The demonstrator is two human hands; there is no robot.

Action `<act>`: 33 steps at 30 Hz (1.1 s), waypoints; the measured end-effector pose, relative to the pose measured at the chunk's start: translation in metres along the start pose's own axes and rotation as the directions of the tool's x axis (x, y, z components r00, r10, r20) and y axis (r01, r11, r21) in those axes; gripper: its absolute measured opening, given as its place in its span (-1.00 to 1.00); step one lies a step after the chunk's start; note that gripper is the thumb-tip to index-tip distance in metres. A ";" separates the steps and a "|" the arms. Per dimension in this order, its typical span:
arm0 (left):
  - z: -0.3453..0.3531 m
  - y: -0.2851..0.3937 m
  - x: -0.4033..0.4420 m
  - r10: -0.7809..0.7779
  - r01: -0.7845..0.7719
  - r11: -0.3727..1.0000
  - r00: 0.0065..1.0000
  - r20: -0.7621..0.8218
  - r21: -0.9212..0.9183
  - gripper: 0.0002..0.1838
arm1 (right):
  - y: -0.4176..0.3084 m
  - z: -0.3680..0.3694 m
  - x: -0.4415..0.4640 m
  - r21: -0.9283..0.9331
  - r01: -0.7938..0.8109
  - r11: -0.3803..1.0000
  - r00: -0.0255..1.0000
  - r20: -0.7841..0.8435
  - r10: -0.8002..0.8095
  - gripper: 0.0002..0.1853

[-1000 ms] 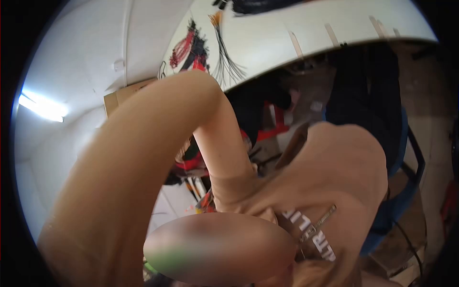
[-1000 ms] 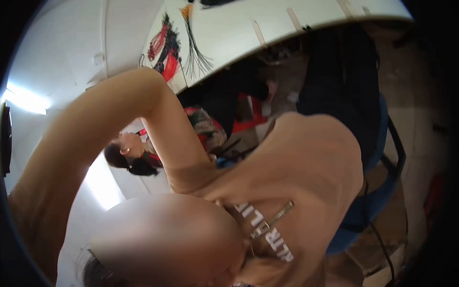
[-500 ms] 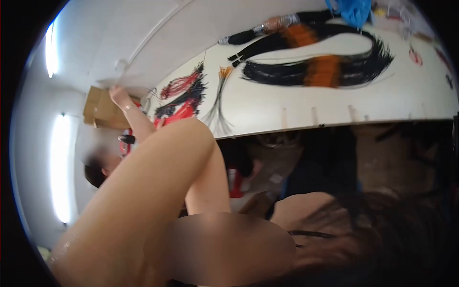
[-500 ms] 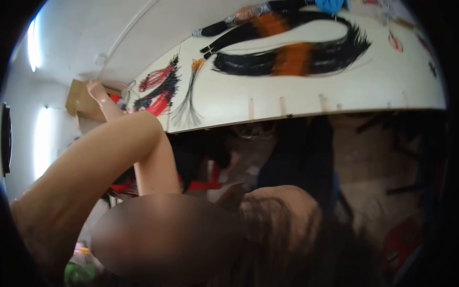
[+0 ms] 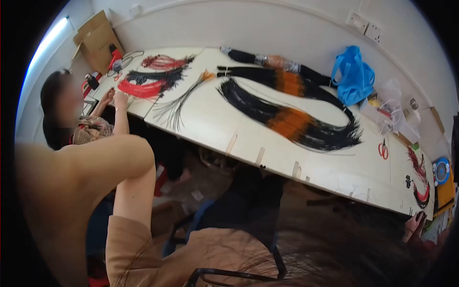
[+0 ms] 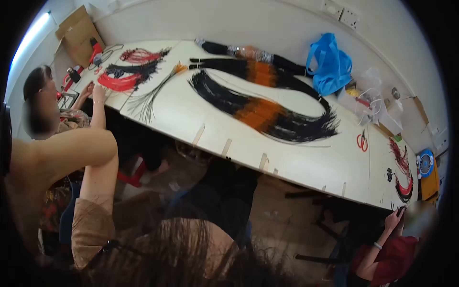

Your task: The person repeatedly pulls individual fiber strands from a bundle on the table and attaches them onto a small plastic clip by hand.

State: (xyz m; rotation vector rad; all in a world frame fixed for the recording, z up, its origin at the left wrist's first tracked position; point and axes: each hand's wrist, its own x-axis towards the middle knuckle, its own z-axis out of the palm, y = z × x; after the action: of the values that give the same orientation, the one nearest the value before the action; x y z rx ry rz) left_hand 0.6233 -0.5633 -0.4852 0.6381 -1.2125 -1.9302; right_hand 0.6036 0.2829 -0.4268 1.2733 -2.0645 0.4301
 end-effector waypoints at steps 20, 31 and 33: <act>-0.074 0.019 0.029 -0.155 -0.148 -0.876 0.988 -0.022 -0.459 -0.19 | -0.044 0.019 0.029 -0.008 -0.369 0.929 0.929 -0.022 0.369 -0.61; -0.174 -0.008 0.145 -0.367 -0.356 -0.930 0.888 0.276 -0.094 -0.23 | -0.039 -0.010 0.034 -0.041 -0.529 0.847 0.848 -0.050 0.528 -0.61; -0.227 -0.036 0.125 -0.352 -0.403 -0.915 0.834 0.424 0.034 -0.27 | -0.031 -0.026 0.040 -0.108 -0.533 0.839 0.846 -0.079 0.527 -0.61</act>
State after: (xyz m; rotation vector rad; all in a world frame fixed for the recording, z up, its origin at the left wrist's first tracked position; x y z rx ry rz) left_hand 0.7043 -0.7746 -0.6172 0.4455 -3.0581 1.5235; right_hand 0.6286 0.2570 -0.3820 0.5888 -2.3504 0.5548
